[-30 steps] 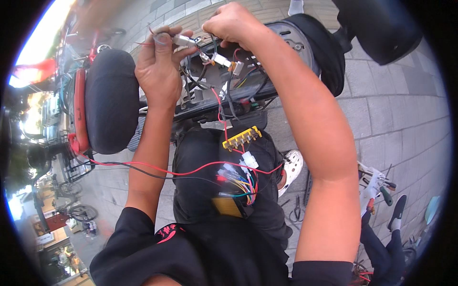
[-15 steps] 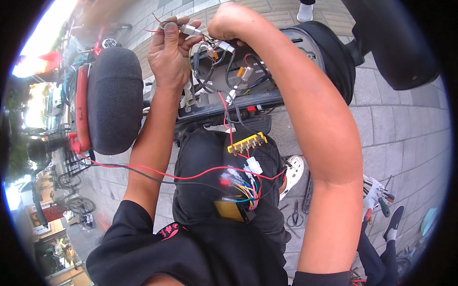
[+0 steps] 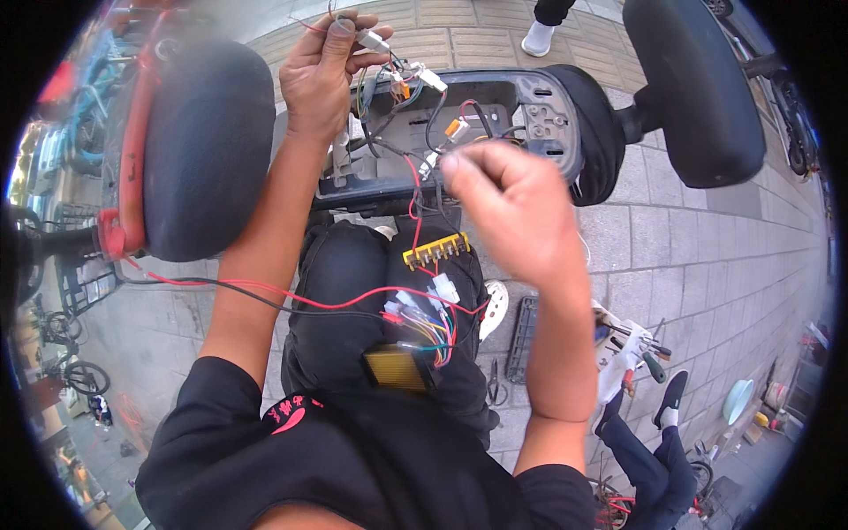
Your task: The person works on the exposed wiring of an electric scooter, using a multimeter to test connections. They manipulate various colored wires and connectors, occasionally adjusting the multimeter probes and repositioning wire bundles within the scooter's body.
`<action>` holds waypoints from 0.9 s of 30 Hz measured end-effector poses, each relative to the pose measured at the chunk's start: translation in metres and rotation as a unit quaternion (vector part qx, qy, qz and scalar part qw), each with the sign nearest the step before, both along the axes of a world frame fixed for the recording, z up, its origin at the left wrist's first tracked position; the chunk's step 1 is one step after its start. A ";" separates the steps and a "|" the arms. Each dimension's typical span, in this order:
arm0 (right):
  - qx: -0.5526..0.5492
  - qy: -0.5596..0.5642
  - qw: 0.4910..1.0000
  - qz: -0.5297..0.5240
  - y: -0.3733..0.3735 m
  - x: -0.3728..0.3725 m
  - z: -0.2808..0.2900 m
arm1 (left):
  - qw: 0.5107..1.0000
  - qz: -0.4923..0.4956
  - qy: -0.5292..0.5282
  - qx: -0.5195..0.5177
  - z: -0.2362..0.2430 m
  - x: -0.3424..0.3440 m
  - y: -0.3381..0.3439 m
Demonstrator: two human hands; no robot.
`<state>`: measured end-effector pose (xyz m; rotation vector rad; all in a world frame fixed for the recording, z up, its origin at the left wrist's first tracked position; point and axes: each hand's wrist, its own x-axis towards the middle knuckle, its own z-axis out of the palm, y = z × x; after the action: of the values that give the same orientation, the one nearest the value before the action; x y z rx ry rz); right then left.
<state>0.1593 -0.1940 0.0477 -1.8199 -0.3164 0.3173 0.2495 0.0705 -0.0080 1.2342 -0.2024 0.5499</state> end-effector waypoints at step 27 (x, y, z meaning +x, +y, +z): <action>0.023 0.129 0.987 -0.092 0.026 -0.043 -0.039 | 0.998 0.001 0.052 -0.025 0.003 0.003 0.001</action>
<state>0.1168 -0.1679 0.0086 -1.7250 0.0243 0.4080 0.2529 0.0711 -0.0054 1.2108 -0.0994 0.4895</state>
